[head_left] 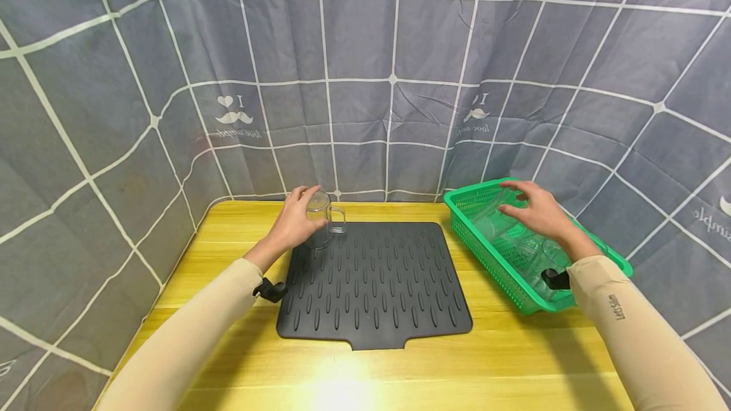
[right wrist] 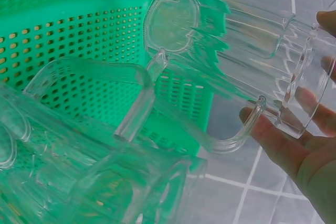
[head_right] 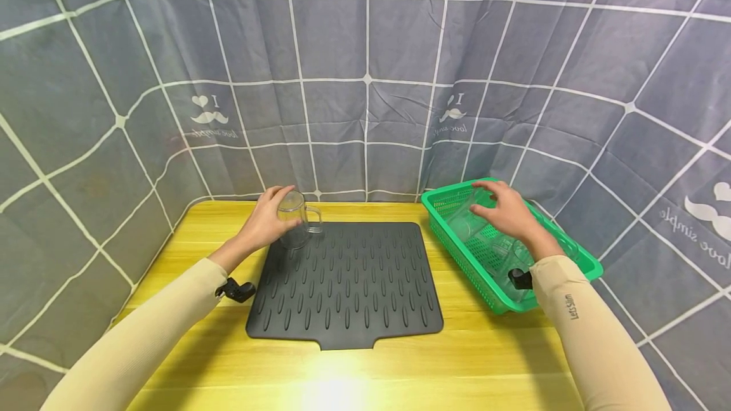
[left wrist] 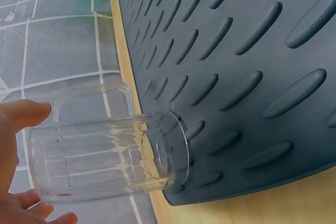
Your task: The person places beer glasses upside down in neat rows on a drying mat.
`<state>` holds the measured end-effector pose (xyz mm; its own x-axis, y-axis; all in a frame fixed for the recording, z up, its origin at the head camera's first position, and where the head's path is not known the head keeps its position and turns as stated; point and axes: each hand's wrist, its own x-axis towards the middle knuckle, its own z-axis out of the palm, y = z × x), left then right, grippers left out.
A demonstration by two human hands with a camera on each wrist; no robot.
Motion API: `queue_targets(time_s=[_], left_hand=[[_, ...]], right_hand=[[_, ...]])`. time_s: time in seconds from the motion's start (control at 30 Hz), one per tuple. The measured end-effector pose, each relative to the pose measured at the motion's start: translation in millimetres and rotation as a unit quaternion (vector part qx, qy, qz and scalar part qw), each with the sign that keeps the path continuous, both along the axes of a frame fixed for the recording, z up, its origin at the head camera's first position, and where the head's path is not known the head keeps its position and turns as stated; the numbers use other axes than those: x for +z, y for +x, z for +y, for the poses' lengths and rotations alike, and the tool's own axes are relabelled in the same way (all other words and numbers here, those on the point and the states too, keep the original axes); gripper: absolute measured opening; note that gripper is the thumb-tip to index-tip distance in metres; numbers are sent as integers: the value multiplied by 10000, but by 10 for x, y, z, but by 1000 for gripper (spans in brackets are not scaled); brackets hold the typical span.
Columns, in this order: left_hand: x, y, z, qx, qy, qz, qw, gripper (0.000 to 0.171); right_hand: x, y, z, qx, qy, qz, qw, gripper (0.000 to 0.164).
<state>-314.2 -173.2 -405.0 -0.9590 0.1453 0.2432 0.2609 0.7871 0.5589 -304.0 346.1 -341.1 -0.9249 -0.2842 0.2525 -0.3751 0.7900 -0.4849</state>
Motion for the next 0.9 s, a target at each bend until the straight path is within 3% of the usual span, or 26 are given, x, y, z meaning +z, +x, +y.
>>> queue_targets(time_s=[0.23, 0.53, 0.9], left_hand=[[15, 68, 31, -13, 7, 93, 10000, 80], [25, 138, 58, -55, -48, 238, 9997, 75], [8, 213, 47, -46, 77, 283, 9996, 73]], right_hand=[[72, 2, -13, -62, 2, 235, 9997, 54], [218, 42, -93, -198, -110, 81, 9997, 54], [237, 21, -196, -133, -423, 71, 9990, 55]])
